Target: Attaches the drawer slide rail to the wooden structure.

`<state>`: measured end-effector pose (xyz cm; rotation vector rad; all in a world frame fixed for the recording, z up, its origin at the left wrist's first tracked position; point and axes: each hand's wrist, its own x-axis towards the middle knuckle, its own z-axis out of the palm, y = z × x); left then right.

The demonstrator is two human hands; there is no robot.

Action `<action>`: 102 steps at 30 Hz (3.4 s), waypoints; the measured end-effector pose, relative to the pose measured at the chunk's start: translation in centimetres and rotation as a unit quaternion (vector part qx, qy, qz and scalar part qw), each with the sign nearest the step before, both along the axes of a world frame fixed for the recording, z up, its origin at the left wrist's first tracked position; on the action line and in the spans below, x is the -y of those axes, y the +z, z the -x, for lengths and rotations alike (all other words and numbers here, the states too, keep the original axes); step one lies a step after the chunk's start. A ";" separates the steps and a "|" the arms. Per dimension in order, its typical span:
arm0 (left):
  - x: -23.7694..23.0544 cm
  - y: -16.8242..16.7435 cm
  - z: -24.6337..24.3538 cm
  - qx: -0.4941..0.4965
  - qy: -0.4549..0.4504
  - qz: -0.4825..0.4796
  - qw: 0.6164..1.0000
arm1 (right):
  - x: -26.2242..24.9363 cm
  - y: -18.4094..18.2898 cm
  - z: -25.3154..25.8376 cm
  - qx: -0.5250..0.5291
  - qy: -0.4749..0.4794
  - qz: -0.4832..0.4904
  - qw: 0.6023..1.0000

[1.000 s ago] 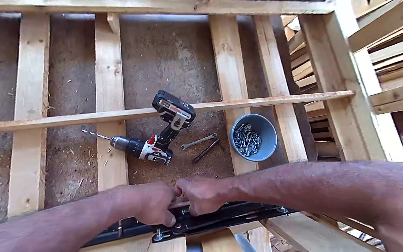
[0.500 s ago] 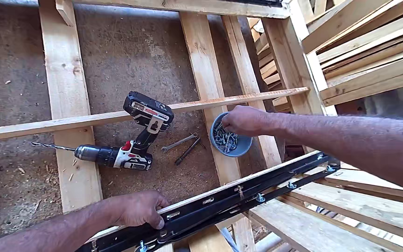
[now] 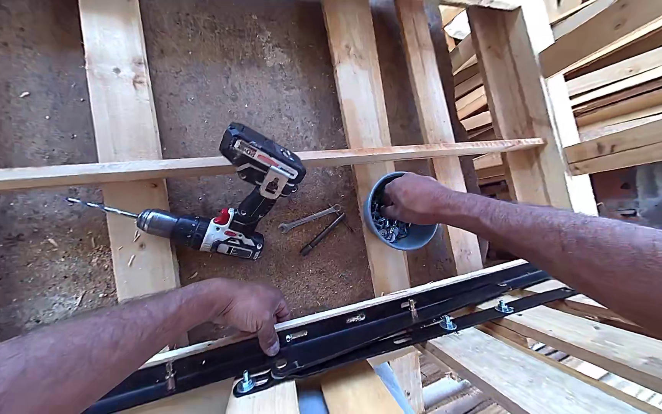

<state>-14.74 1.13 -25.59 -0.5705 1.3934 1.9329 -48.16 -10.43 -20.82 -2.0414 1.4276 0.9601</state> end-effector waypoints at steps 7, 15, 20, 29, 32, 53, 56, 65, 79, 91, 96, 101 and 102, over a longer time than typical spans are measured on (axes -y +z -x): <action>0.0 0.1 0.2 -0.040 -0.029 0.055 0.997 | 1.1 1.1 0.5 0.032 0.019 -0.011 0.999; 0.0 0.7 0.4 -0.037 -0.043 0.076 0.995 | 0.8 1.6 -0.6 -0.068 0.030 0.024 0.997; 0.4 0.8 0.5 -0.047 -0.047 0.070 0.995 | 1.2 2.3 -0.8 -0.064 0.019 0.023 0.997; 0.5 0.8 0.7 -0.044 -0.058 0.083 0.994 | 1.0 2.0 0.4 -0.022 0.070 0.033 0.997; 0.5 0.7 0.6 -0.045 -0.056 0.083 0.994 | 0.5 4.1 -1.1 -0.073 0.108 0.061 0.990; -0.2 -0.4 -0.7 -0.062 0.040 0.005 0.997 | -14.0 1.7 -15.0 0.235 -0.005 -0.267 0.935; 0.2 -0.3 -0.5 -0.054 0.062 -0.028 0.996 | -13.8 1.7 -15.1 0.259 -0.009 -0.267 0.928; 0.1 -0.6 -0.5 -0.020 0.061 -0.052 0.997 | -14.0 2.0 -15.5 0.261 0.022 -0.254 0.931; 0.2 -0.7 0.4 0.000 -0.014 0.002 1.000 | 0.9 3.3 -1.1 0.093 0.099 -0.021 0.990; 0.2 -0.8 0.2 0.003 -0.013 -0.005 1.000 | 0.5 2.9 -2.6 -0.095 0.005 -0.010 0.995; 0.2 -0.5 0.2 0.010 -0.014 0.004 1.000 | -1.5 1.1 -1.5 0.019 0.098 0.056 0.993; 0.5 0.0 0.3 0.003 -0.019 0.017 1.000 | -1.9 -1.0 1.6 0.124 0.259 0.134 0.948; 0.6 0.1 0.4 0.001 -0.010 0.017 1.000 | -1.7 -0.9 1.9 0.128 0.263 0.138 0.946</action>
